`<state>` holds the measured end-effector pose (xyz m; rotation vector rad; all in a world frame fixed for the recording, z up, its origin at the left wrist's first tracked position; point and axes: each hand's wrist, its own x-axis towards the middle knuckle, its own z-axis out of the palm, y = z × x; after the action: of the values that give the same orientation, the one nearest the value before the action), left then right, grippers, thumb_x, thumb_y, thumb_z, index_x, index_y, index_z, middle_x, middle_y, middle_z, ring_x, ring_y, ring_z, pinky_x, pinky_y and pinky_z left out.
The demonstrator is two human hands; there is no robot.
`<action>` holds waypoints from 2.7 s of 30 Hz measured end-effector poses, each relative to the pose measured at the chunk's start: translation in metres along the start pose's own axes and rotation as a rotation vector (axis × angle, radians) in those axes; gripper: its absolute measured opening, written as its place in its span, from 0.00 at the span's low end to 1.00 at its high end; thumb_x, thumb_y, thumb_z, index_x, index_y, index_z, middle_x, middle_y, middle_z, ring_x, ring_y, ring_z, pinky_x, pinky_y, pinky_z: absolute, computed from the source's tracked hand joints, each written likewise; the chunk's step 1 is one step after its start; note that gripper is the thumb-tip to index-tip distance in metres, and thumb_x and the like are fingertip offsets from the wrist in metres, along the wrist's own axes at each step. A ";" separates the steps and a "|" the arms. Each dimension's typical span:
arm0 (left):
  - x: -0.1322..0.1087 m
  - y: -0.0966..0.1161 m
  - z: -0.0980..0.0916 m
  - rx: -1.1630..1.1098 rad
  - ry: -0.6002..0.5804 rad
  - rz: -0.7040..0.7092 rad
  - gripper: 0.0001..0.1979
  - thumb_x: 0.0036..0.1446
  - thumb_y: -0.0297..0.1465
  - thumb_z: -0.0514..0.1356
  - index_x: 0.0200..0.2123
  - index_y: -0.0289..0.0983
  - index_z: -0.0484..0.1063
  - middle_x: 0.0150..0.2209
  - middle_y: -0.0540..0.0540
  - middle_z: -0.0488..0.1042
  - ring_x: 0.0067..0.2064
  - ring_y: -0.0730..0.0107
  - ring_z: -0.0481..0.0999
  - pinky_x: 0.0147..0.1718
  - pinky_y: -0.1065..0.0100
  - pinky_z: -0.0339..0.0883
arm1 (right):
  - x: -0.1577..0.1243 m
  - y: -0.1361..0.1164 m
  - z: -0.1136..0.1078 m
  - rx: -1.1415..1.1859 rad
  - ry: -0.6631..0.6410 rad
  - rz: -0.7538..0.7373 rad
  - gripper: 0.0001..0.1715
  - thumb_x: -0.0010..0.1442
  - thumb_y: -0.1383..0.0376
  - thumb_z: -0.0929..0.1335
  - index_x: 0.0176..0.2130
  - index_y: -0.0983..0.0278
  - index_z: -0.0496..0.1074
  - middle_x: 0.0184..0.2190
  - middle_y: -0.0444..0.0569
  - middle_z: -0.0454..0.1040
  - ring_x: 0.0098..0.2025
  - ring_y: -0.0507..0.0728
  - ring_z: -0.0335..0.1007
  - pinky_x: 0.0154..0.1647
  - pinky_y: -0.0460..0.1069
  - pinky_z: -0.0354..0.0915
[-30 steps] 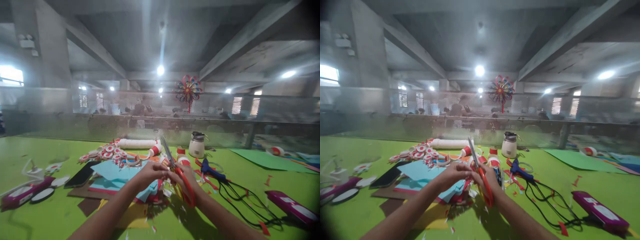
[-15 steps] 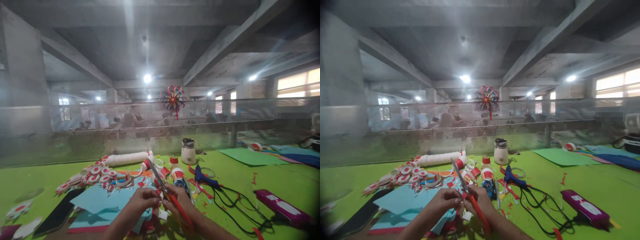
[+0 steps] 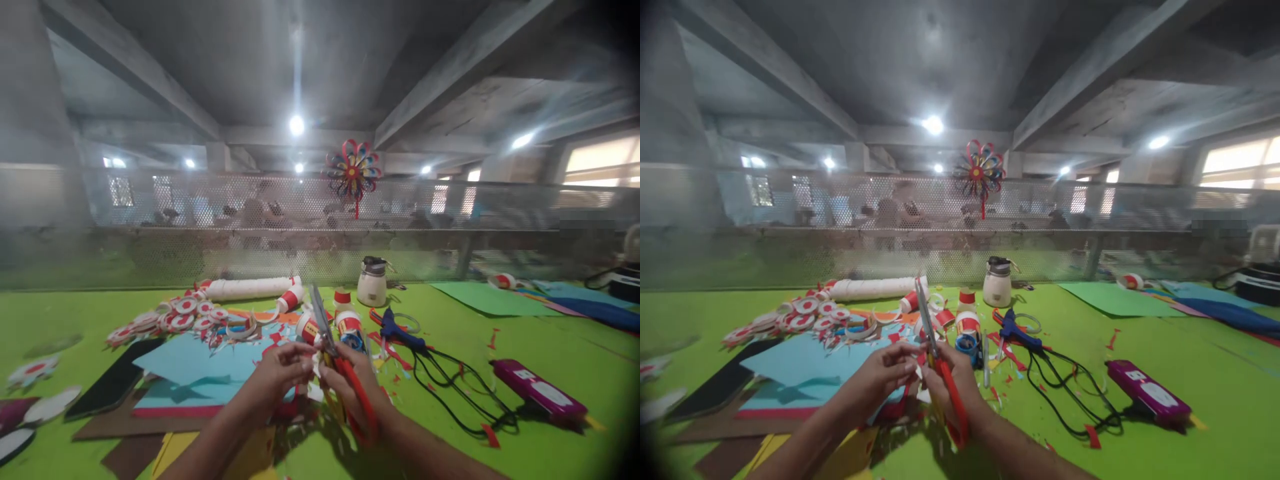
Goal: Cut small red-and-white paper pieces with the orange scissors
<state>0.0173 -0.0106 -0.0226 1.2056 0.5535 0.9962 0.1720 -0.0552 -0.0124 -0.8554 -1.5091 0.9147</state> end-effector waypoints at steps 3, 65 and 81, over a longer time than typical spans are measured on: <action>0.000 -0.004 0.004 -0.116 0.037 -0.064 0.12 0.42 0.32 0.67 0.30 0.31 0.73 0.24 0.48 0.70 0.24 0.79 0.65 0.26 0.73 0.57 | 0.001 0.001 0.001 -0.026 0.051 -0.009 0.16 0.53 0.61 0.67 0.42 0.66 0.68 0.28 0.46 0.69 0.27 0.51 0.64 0.30 0.47 0.64; 0.000 0.036 -0.010 -0.285 0.679 0.266 0.06 0.45 0.28 0.62 0.26 0.32 0.67 0.24 0.48 0.73 0.29 0.72 0.74 0.36 0.68 0.67 | -0.010 0.011 -0.001 -0.688 -0.262 -0.014 0.17 0.56 0.54 0.62 0.34 0.62 0.72 0.21 0.45 0.69 0.23 0.54 0.63 0.24 0.46 0.58; -0.002 0.038 -0.002 -0.317 0.685 0.305 0.05 0.46 0.25 0.61 0.26 0.31 0.66 0.24 0.47 0.74 0.28 0.74 0.73 0.36 0.69 0.67 | -0.011 0.012 -0.001 -0.684 -0.255 -0.057 0.17 0.57 0.58 0.61 0.38 0.64 0.73 0.22 0.43 0.72 0.23 0.54 0.65 0.25 0.45 0.60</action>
<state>0.0024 -0.0098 0.0120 0.6538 0.7161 1.7088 0.1744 -0.0601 -0.0278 -1.1994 -2.1090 0.4650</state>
